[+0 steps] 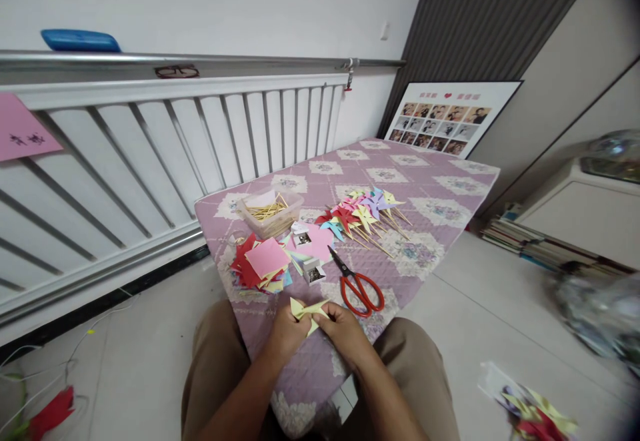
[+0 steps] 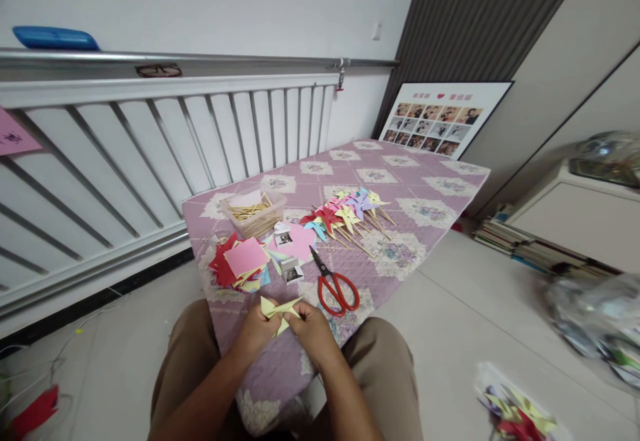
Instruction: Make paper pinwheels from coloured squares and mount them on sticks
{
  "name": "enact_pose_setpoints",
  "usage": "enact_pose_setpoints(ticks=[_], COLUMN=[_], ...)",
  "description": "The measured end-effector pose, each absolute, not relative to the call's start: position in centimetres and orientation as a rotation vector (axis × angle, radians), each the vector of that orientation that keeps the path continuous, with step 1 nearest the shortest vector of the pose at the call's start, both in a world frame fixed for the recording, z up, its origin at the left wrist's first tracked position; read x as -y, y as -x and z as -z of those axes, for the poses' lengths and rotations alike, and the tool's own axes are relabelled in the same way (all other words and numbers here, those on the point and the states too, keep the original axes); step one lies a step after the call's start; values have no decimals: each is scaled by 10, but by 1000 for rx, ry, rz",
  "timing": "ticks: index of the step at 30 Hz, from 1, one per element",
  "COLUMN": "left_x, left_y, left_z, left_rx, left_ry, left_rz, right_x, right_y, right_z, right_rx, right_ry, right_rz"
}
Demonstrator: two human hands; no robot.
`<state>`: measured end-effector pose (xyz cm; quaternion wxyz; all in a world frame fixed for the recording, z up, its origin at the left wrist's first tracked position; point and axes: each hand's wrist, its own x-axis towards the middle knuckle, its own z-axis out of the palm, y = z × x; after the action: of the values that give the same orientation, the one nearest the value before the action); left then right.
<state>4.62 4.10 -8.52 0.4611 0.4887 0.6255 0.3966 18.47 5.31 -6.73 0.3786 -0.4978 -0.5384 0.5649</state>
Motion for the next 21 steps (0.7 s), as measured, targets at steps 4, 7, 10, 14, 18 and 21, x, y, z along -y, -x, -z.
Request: enact_pose_setpoints(ticks=[4, 7, 10, 14, 18, 21], left_x=[-40, -40, -39, -38, -38, -38], left_y=[-45, -46, -47, -48, -49, -49], left_z=[88, 91, 92, 92, 94, 95], left_rx=[-1526, -1554, -1557, -1532, -1518, -1520], left_ry=[-1220, -1213, -1207, -1186, -1189, -1206], left_rz=[-1000, -998, -994, -996, -1009, -1012], right_x=[-54, -55, -55, -55, -55, -54], right_y=[-186, -187, -188, -188, -187, -187], right_z=[71, 71, 71, 72, 71, 68], right_rx=[1361, 1359, 1361, 1372, 1381, 1385], right_ry=[1274, 1272, 1265, 1258, 1255, 1254], right_rz=[-1465, -1476, -1475, -1472, -1493, -1506])
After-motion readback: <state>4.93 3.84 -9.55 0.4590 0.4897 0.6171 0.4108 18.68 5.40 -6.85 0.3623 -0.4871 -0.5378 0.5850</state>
